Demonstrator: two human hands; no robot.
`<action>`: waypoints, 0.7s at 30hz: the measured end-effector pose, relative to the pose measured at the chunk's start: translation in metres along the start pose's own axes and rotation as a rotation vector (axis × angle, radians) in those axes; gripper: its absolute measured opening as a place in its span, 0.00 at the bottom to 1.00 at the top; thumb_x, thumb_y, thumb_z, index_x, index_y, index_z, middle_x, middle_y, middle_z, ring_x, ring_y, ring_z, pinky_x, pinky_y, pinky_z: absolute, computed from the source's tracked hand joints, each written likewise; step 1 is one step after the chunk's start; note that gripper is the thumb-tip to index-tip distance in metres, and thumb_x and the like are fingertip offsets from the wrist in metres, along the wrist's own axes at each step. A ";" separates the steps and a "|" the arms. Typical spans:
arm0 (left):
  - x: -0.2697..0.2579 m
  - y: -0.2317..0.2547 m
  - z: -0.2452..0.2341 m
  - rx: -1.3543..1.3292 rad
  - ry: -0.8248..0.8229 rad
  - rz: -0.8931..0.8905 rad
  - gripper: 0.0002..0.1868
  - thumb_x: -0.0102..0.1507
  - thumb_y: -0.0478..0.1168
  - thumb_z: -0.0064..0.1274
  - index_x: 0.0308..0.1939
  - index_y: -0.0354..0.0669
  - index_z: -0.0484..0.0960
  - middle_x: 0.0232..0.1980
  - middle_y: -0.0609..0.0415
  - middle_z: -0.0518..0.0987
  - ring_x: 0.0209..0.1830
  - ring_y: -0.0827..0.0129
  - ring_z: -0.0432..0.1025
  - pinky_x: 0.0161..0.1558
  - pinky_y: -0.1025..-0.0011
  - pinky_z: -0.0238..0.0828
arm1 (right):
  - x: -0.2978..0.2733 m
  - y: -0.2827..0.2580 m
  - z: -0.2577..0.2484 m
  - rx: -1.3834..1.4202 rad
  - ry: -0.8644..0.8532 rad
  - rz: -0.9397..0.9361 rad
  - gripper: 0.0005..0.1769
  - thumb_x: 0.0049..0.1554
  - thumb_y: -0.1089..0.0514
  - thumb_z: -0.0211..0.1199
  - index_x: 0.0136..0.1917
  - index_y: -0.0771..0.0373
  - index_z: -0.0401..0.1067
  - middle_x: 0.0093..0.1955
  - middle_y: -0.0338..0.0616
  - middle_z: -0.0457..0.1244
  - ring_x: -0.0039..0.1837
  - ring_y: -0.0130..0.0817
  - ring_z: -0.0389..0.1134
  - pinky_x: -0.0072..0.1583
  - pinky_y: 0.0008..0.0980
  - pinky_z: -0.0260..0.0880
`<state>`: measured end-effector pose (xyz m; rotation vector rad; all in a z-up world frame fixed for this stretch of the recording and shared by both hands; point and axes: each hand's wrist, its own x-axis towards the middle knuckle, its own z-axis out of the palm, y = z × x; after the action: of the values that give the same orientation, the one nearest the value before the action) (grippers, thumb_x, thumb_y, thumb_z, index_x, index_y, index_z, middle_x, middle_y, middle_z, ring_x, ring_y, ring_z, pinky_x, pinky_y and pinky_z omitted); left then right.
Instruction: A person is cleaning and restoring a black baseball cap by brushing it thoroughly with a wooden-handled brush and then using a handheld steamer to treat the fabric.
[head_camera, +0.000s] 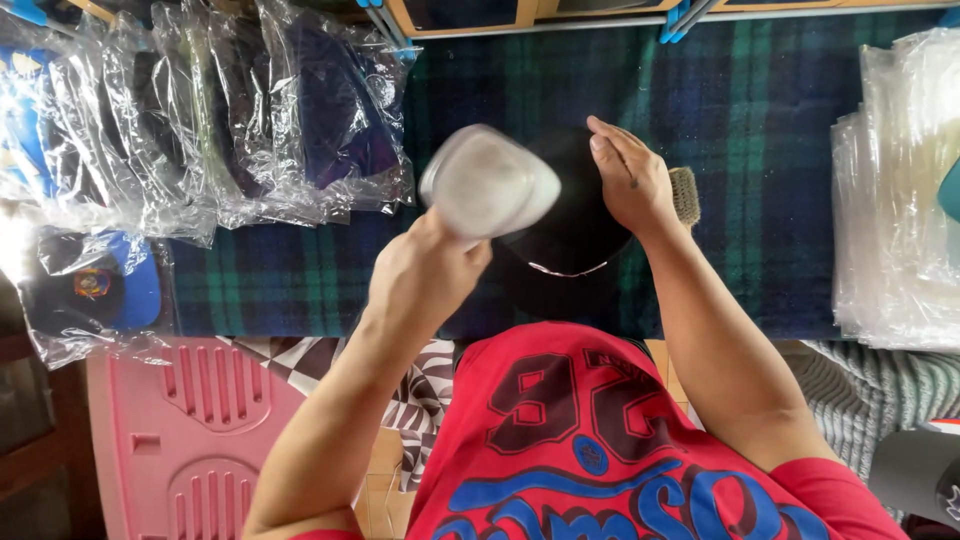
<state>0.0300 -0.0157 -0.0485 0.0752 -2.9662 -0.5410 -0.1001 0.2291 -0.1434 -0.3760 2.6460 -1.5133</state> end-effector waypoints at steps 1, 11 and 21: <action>-0.011 -0.015 0.013 0.003 0.003 0.001 0.13 0.58 0.45 0.57 0.31 0.41 0.72 0.22 0.44 0.74 0.21 0.45 0.76 0.21 0.55 0.72 | -0.001 -0.001 0.000 0.003 0.002 -0.003 0.19 0.69 0.51 0.55 0.66 0.63 0.75 0.65 0.57 0.67 0.67 0.57 0.66 0.66 0.52 0.65; -0.046 -0.084 0.100 -1.164 -0.237 -0.890 0.20 0.62 0.46 0.60 0.46 0.35 0.71 0.22 0.43 0.75 0.13 0.58 0.74 0.16 0.63 0.79 | -0.001 -0.003 -0.002 -0.038 -0.015 0.037 0.18 0.71 0.47 0.54 0.68 0.54 0.75 0.66 0.48 0.67 0.68 0.53 0.66 0.68 0.50 0.65; -0.052 -0.096 0.128 -1.391 -0.220 -0.858 0.16 0.62 0.43 0.58 0.40 0.34 0.71 0.18 0.40 0.73 0.08 0.55 0.70 0.11 0.60 0.72 | -0.002 -0.004 -0.004 -0.062 -0.029 0.054 0.18 0.71 0.48 0.55 0.68 0.55 0.75 0.66 0.48 0.67 0.69 0.50 0.65 0.70 0.49 0.63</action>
<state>0.0672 -0.0574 -0.2070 1.1315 -1.8628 -2.5502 -0.0978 0.2305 -0.1380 -0.3250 2.6634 -1.4027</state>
